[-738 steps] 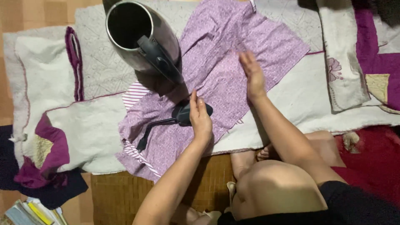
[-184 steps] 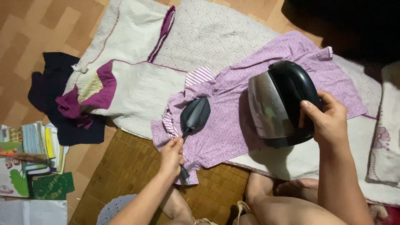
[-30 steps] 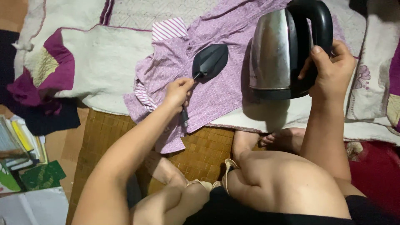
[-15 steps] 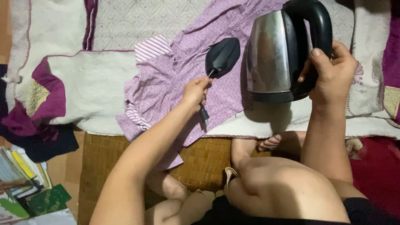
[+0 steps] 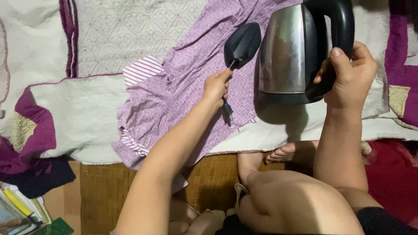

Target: Steaming a purple shirt using the steam from an electric kettle while smoothing it with a spatula.

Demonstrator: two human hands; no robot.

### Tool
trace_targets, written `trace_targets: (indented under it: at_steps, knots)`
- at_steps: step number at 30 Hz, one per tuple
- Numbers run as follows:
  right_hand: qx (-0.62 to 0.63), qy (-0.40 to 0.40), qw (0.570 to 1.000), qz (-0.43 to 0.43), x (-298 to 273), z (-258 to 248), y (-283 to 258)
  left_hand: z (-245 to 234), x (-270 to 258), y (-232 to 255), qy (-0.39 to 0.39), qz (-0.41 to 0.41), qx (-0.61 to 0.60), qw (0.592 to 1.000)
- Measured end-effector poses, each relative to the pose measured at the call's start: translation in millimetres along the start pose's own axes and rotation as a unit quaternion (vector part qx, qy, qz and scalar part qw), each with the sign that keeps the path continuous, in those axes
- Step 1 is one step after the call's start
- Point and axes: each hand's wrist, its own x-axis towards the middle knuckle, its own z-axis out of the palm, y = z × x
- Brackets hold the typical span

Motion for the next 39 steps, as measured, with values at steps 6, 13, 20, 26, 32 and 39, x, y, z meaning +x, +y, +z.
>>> trace_targets:
  at_steps: [6,13,20,26,32,39]
  knots:
    - [-0.004,0.025,1.000,0.007,7,-4,-4,40,33,13,-0.001,0.021,-0.016,1.000]
    - [-0.012,0.040,0.999,-0.014,16,-19,6,65,58,17,-0.028,0.025,-0.015,0.999]
    - [0.010,0.047,0.999,-0.007,24,-31,17,25,40,-2,-0.115,0.002,0.008,0.993]
    - [-0.006,0.041,0.999,0.002,23,-5,11,-40,-15,-6,-0.087,-0.003,0.105,0.991]
    - [-0.031,0.001,1.000,0.000,9,37,-4,-106,-60,-19,-0.061,-0.017,0.115,0.991]
    - [-0.029,-0.110,0.993,-0.012,-17,58,6,-165,-122,-28,-0.013,-0.015,0.144,0.989]
